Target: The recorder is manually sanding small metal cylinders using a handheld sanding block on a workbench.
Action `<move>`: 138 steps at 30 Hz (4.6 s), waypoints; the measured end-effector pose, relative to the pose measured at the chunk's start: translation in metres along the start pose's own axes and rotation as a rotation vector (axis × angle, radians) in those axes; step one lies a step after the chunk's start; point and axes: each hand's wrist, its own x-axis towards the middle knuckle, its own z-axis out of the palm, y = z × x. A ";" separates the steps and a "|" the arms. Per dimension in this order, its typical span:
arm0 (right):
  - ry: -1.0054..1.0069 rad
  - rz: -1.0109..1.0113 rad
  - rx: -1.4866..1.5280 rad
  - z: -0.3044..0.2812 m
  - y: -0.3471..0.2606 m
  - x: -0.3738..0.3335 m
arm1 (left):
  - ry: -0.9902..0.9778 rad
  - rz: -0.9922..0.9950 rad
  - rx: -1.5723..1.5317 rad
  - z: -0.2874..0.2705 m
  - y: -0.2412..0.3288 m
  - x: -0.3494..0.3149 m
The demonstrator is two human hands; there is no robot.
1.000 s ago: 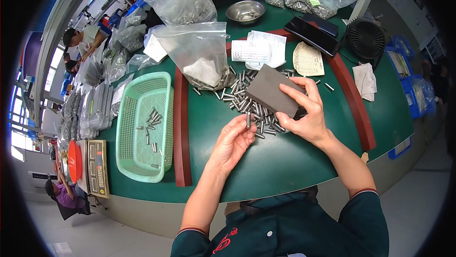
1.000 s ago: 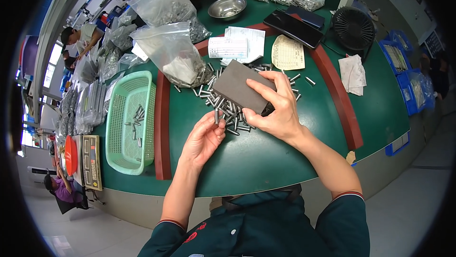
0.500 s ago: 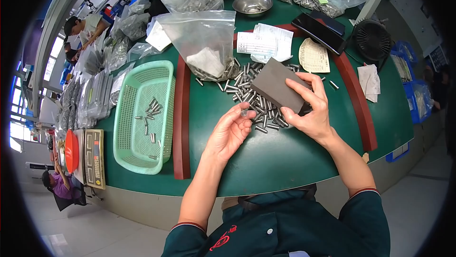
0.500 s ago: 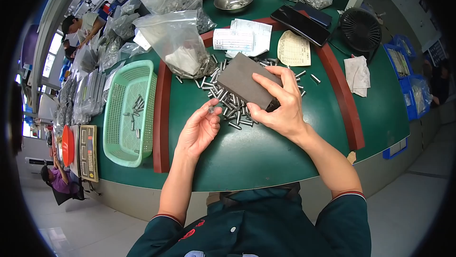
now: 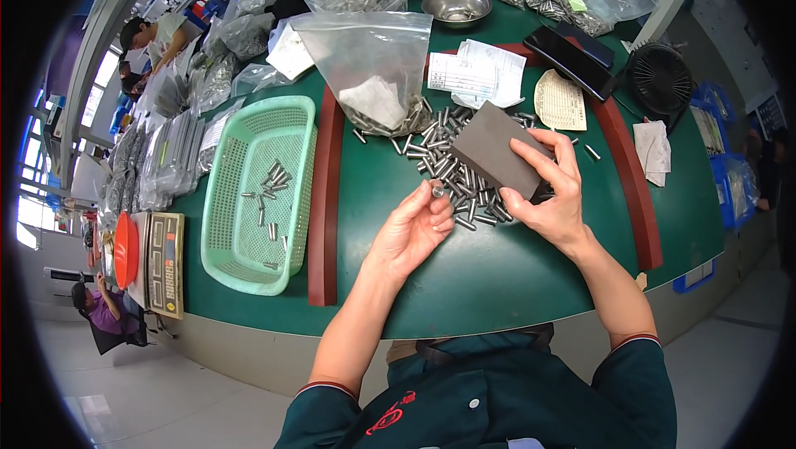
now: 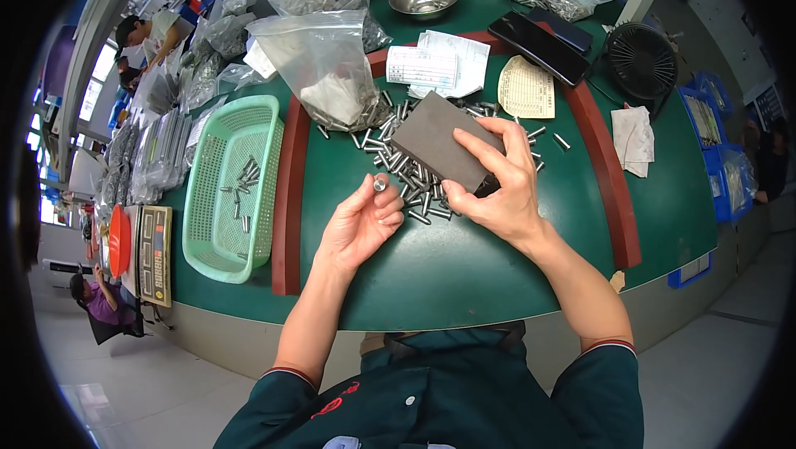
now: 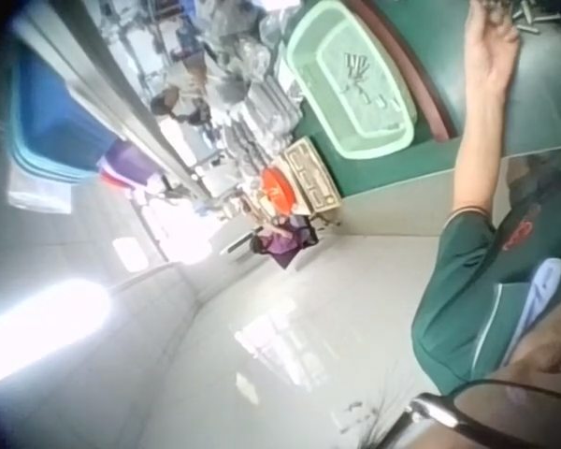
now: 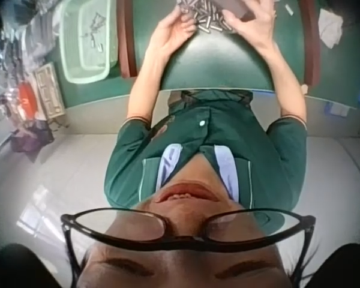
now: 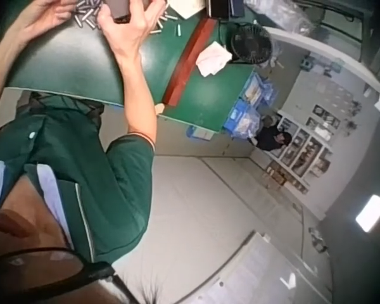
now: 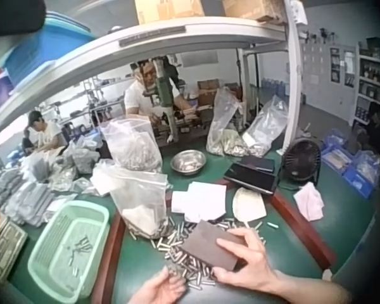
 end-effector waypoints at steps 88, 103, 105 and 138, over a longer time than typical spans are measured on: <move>0.025 0.050 0.078 -0.011 0.000 0.005 | -0.168 0.453 0.350 -0.002 0.007 -0.002; -0.273 -0.300 0.344 -0.008 -0.044 0.004 | -0.158 0.358 0.369 -0.003 0.010 -0.008; -0.177 -0.132 0.235 -0.006 -0.027 0.008 | -0.145 0.397 0.386 -0.014 0.010 -0.004; -0.199 0.037 0.011 -0.026 -0.014 0.015 | -0.170 0.639 0.635 -0.007 0.007 -0.004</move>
